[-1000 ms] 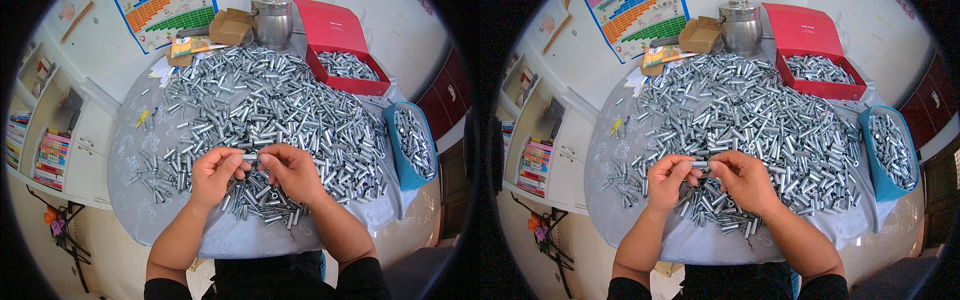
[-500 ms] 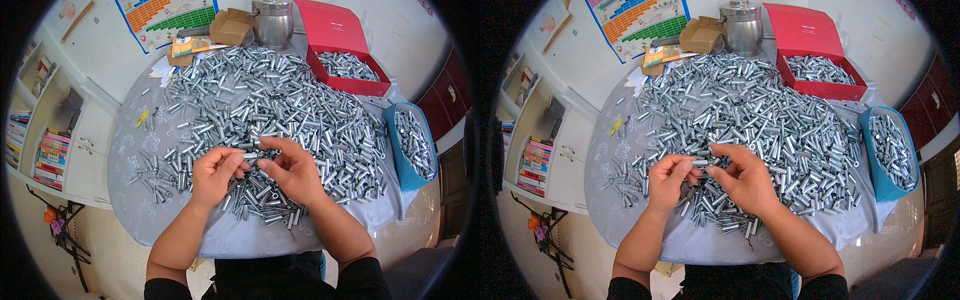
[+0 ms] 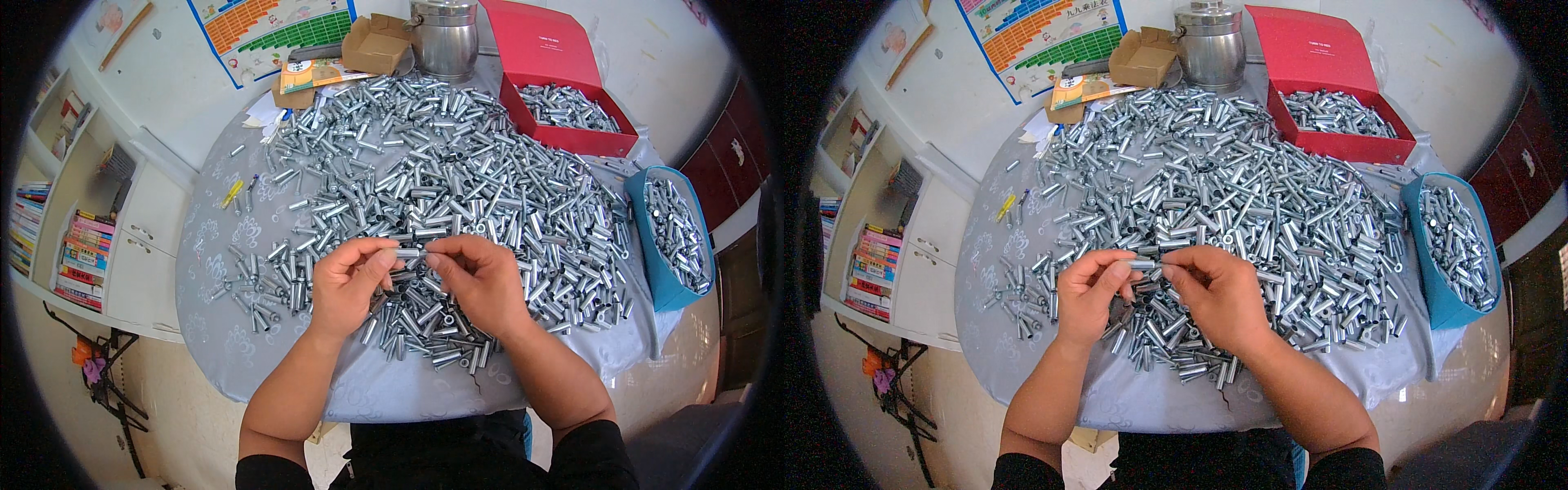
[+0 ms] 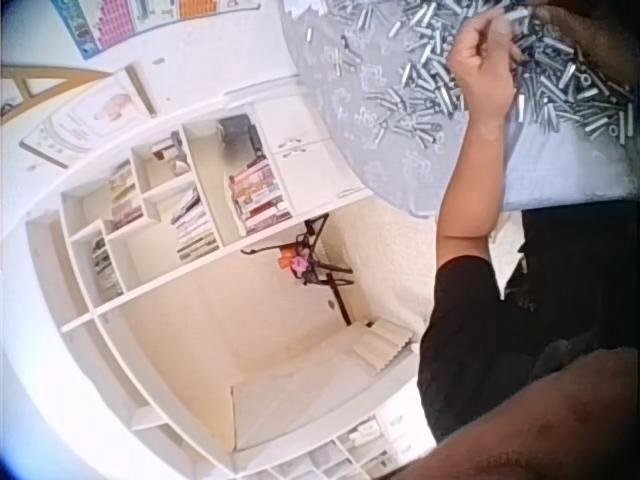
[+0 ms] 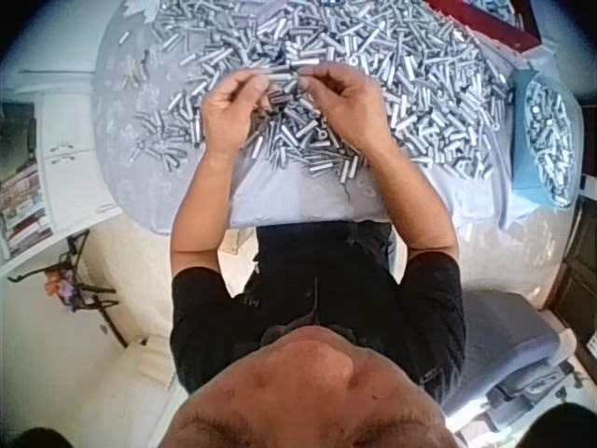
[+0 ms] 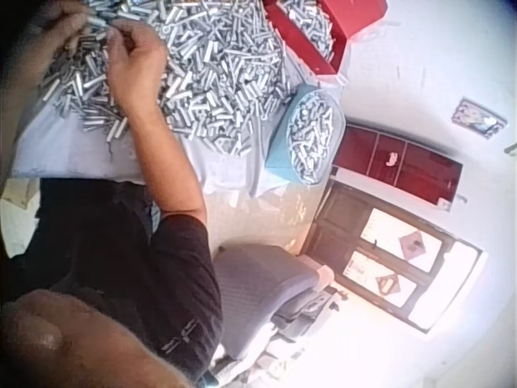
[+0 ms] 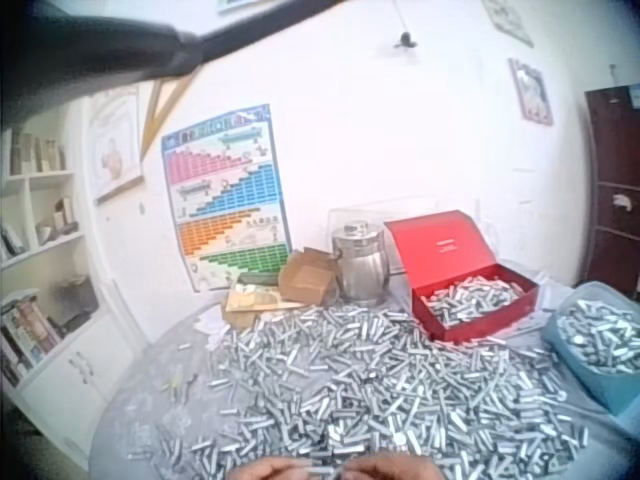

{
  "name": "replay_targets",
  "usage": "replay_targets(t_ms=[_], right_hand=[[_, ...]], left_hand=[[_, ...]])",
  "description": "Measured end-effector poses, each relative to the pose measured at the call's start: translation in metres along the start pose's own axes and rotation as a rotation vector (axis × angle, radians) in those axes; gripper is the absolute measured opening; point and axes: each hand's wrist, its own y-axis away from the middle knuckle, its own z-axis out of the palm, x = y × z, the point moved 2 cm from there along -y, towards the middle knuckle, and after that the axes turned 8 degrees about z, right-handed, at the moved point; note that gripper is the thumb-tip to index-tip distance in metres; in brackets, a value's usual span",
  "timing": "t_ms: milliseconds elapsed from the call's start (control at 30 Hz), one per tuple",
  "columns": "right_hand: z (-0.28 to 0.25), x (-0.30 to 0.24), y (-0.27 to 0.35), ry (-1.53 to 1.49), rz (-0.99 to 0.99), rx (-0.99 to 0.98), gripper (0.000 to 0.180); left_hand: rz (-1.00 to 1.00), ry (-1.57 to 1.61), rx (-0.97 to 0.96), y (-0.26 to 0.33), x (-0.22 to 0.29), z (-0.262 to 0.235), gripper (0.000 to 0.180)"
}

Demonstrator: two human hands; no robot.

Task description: The person repeatedly picks up small cylindrical metal components and smaller ring-like pieces from a large pile on a table. They insert the smaller pieces into the cylindrical parts by hand and then place the assembled units back onto the table. The process is continuous and repetitive throughout the clip.

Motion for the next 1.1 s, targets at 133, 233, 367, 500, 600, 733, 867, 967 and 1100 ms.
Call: replay_targets(t_ms=[133, 233, 367, 500, 600, 733, 867, 967, 1100], right_hand=[[0.000, -0.003, 0.002, -0.072, -0.015, -0.015, 0.016], [0.002, 0.000, 0.001, -0.047, -0.087, 0.009, 0.015], [0.002, -0.001, 0.001, 0.057, -0.067, -0.032, 0.015], [-0.001, -0.001, -0.001, -0.051, 0.009, -0.045, 0.014], [-0.002, -0.003, -0.002, -0.126, 0.075, -0.012, 0.014], [-0.002, -0.003, -0.003, -0.152, 0.005, 0.104, 0.013], [-0.004, 0.001, -0.005, -0.187, -0.036, 0.145, 0.015], [-0.002, 0.003, -0.005, -0.204, -0.051, 0.194, 0.017], [0.001, -0.002, -0.002, -0.160, 0.019, 0.046, 0.015]], left_hand=[[0.001, 0.001, -0.069, 0.000, -0.006, -0.002, 0.019], [-0.025, 0.002, -0.085, 0.001, -0.006, 0.002, 0.019], [-0.059, 0.029, -0.098, 0.003, -0.003, 0.006, 0.017], [-0.050, 0.009, -0.067, 0.002, -0.003, 0.005, 0.013], [-0.019, 0.005, -0.015, 0.001, -0.003, -0.001, 0.010], [0.060, -0.063, 0.049, -0.002, -0.001, -0.002, 0.008], [0.124, -0.185, 0.198, -0.002, 0.001, -0.007, 0.008], [0.108, -0.139, 0.136, -0.005, 0.003, -0.014, 0.007], [0.042, -0.065, -0.023, -0.002, 0.005, -0.008, 0.008]])
